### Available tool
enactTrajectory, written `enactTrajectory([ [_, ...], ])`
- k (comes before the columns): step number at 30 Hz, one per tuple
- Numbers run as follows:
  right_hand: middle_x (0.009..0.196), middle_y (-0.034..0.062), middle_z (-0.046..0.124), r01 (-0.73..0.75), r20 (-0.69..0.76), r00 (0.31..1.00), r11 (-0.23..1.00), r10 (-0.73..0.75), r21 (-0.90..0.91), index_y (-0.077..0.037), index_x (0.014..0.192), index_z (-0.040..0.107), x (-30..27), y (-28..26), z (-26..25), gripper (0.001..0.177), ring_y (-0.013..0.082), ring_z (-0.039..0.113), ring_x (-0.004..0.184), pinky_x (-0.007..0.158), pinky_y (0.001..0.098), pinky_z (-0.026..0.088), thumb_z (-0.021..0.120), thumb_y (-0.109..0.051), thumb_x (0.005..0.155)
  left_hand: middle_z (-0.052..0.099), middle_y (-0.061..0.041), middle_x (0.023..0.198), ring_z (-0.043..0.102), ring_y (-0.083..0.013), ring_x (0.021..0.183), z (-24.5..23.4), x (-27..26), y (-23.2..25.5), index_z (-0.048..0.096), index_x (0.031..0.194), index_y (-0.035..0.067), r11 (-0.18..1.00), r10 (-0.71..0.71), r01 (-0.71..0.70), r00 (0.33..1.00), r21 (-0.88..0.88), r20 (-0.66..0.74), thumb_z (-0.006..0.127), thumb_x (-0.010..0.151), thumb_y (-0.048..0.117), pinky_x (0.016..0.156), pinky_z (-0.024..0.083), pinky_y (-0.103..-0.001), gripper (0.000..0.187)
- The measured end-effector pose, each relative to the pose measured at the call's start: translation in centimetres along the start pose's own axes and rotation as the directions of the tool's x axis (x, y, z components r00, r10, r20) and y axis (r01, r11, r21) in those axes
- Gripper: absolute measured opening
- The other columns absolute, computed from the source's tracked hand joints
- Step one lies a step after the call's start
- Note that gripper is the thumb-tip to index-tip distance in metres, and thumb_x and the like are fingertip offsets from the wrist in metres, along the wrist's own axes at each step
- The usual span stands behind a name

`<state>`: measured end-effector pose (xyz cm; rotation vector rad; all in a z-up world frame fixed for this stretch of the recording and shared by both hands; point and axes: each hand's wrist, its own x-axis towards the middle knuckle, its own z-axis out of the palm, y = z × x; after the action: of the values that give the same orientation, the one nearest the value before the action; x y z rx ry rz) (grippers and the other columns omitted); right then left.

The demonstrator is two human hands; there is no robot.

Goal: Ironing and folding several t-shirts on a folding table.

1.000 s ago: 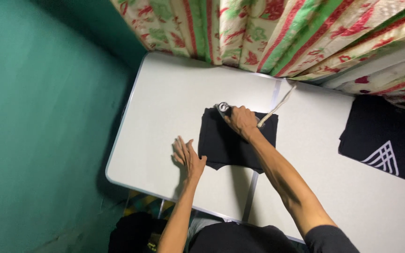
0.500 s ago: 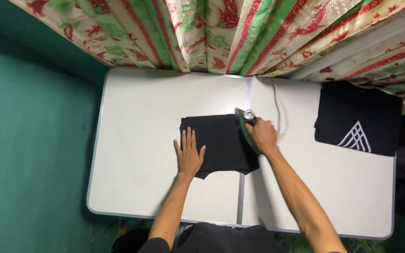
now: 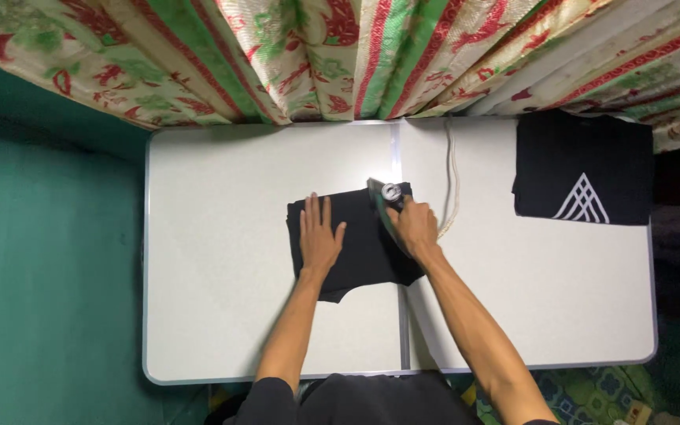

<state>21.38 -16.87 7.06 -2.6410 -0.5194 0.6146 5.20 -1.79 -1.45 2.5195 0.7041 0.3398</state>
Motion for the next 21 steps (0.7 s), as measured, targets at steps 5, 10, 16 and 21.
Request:
enactTrajectory([
  [5,0.085,0.0285,0.072,-0.085,-0.072,0.994,0.996,0.087,0.028,0.004,0.101,0.074,0.4,3.0,-3.1,0.046,0.0444,0.074,0.082,0.075,0.0527,0.059,0.076,-0.041,0.09,0.022,-0.015,0.166,0.014,-0.0355,0.153,-3.1,-0.1,-3.1,0.031,0.157,0.003,0.962,-0.146,0.117,0.984,0.248,0.102,0.052,0.104,0.034,0.12,0.01,-0.066,0.064],
  [10,0.086,0.0293,0.071,-0.082,-0.104,0.991,0.997,0.083,0.014,0.001,0.105,0.075,-2.8,2.1,-3.5,0.04,0.0466,0.071,0.084,0.076,0.0534,0.057,0.075,-0.037,0.092,0.021,-0.021,0.168,0.014,-0.0389,0.155,-3.3,-1.0,-2.5,0.03,0.156,-0.003,0.918,-0.134,0.115,0.991,0.379,0.025,0.049,0.103,0.022,0.121,0.013,-0.062,0.061],
  [16,0.083,0.0267,0.073,0.055,0.01,0.998,0.997,-0.055,0.047,0.002,0.105,0.072,-6.2,-1.8,3.2,0.039,0.0404,0.075,0.078,0.075,0.0499,0.06,0.074,-0.03,0.084,0.022,-0.02,0.169,0.017,-0.0348,0.159,1.5,-4.0,2.3,0.029,0.158,-0.005,0.999,0.002,-0.002,1.0,0.037,0.014,0.047,0.098,0.01,0.128,0.014,-0.056,0.064],
  [21,0.082,0.0282,0.072,0.126,-0.017,0.992,0.989,-0.127,-0.078,0.002,0.102,0.071,-6.8,-1.5,4.4,0.04,0.0437,0.073,0.079,0.072,0.0523,0.059,0.073,-0.035,0.089,0.02,-0.015,0.169,0.015,-0.0352,0.156,0.1,-5.2,1.1,0.027,0.158,0.0,0.991,0.02,-0.043,0.984,0.126,0.176,0.051,0.099,0.03,0.125,0.015,-0.054,0.07],
])
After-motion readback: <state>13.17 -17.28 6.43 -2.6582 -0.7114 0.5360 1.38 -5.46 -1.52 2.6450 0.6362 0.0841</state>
